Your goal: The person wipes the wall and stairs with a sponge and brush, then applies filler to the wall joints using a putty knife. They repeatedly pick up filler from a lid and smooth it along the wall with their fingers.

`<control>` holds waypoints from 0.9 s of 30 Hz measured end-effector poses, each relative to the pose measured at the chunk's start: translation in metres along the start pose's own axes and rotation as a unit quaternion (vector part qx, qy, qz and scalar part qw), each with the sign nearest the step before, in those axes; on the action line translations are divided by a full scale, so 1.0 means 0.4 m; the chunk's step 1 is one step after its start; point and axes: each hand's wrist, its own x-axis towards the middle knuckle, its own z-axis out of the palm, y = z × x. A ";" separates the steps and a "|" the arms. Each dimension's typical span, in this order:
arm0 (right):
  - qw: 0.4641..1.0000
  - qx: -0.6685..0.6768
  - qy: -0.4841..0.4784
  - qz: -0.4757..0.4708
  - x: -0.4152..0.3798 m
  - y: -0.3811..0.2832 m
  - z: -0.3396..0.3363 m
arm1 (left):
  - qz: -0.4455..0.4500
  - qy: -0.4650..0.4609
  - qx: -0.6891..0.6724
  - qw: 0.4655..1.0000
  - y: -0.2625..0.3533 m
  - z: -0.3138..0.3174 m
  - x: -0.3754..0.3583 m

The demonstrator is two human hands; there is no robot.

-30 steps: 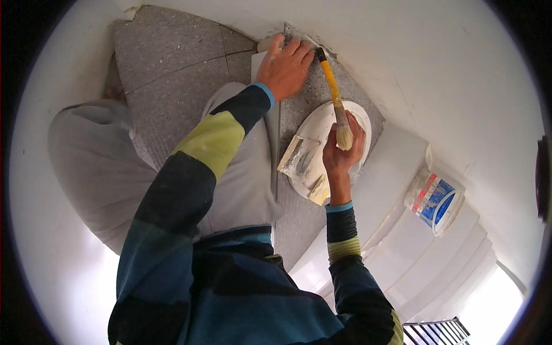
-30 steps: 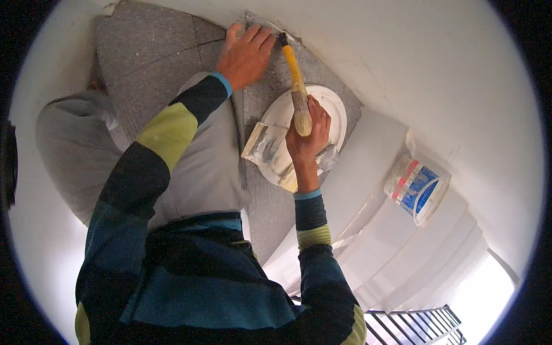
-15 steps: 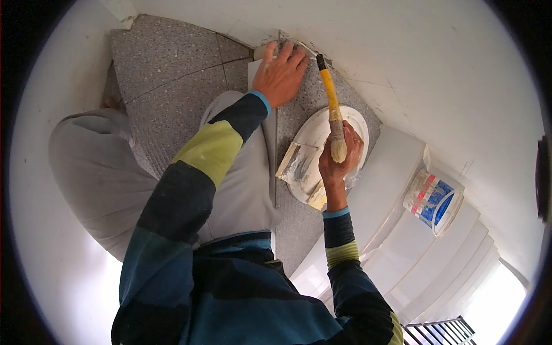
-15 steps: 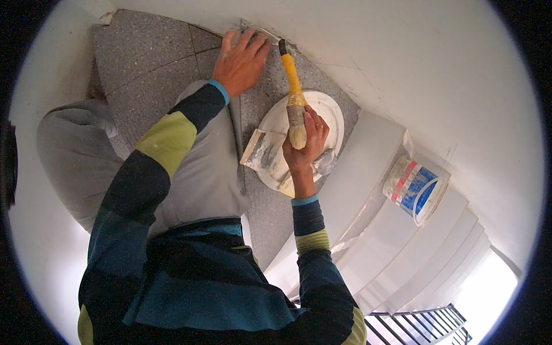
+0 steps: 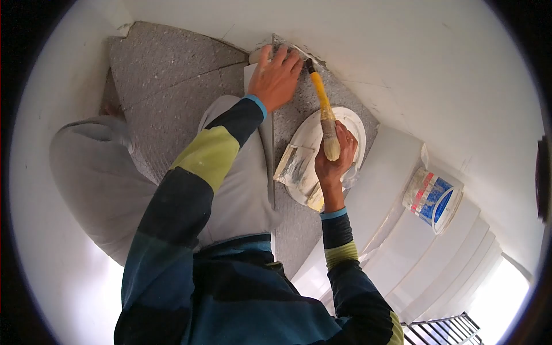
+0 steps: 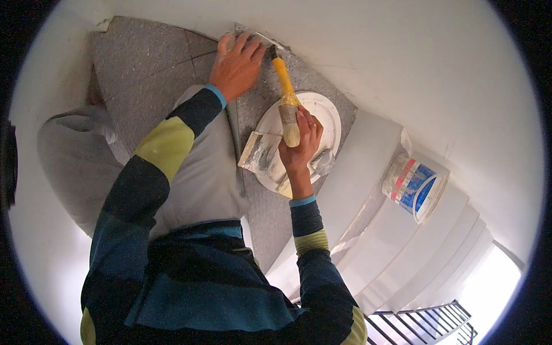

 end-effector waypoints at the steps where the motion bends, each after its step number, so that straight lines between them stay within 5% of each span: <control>1: 1.000 0.004 0.003 0.001 -0.002 -0.005 -0.008 | -0.006 0.011 -0.010 1.000 0.002 0.003 -0.003; 27: 1.000 -0.014 -0.003 0.011 -0.012 -0.019 -0.015 | 0.026 -0.007 -0.017 0.999 0.005 -0.018 0.008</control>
